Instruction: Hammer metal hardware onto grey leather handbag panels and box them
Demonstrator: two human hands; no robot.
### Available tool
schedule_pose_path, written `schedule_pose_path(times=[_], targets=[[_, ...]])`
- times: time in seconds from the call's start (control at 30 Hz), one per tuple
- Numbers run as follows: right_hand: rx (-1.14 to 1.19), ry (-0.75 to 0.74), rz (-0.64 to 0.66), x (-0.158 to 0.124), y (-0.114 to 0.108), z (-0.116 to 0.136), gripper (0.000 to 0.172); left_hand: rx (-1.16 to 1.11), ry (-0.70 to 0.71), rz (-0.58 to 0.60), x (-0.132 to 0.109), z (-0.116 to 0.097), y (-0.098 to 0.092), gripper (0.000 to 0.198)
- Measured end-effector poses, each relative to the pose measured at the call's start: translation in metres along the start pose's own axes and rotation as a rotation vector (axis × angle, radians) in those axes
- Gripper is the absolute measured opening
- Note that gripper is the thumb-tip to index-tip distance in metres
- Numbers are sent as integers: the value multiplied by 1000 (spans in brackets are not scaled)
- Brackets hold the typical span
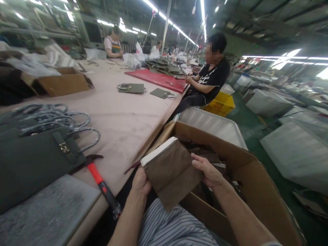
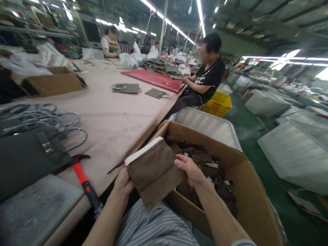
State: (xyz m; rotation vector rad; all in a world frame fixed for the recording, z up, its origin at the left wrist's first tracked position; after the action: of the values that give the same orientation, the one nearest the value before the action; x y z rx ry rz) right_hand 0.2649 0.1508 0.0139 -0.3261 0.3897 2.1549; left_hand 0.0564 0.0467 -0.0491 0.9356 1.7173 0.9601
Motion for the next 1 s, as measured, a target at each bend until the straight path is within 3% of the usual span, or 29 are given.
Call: schedule_pose_path(times=[0.5,0.57,0.67,0.73,0.87,1.0], targets=[[-317,-77,-130,4,-11,-19,34,-22,33,-97,6,6,-10,51],[-542,-202,-174,1,-9,-16,35,-16,40,-101,4,6,-9,51],[-1011,-499,-251,-3,-2,-11,62,-1,65,-115,1,5,-6,47],[-1242,-677,-263,-5,4,-11,71,8,69,-120,-2,5,-4,44],[-1510,-966,-239,-5,12,-10,63,64,18,-88,-8,12,6,36],[-1463,-1215,-153,-6,14,-4,43,133,29,-103,-13,18,16,35]])
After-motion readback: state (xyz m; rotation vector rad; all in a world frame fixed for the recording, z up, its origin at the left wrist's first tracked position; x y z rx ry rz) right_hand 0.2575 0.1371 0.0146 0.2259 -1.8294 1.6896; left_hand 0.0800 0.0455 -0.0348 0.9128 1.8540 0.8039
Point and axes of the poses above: each hand's wrist, its own x-axis towards the middle knuckle, its own y-axis out of the palm, z = x × y, the point moved 1 cm from there along x, towards the middle knuckle, and after that the axes turned 4 degrees about -x, right-handed, at the moved point
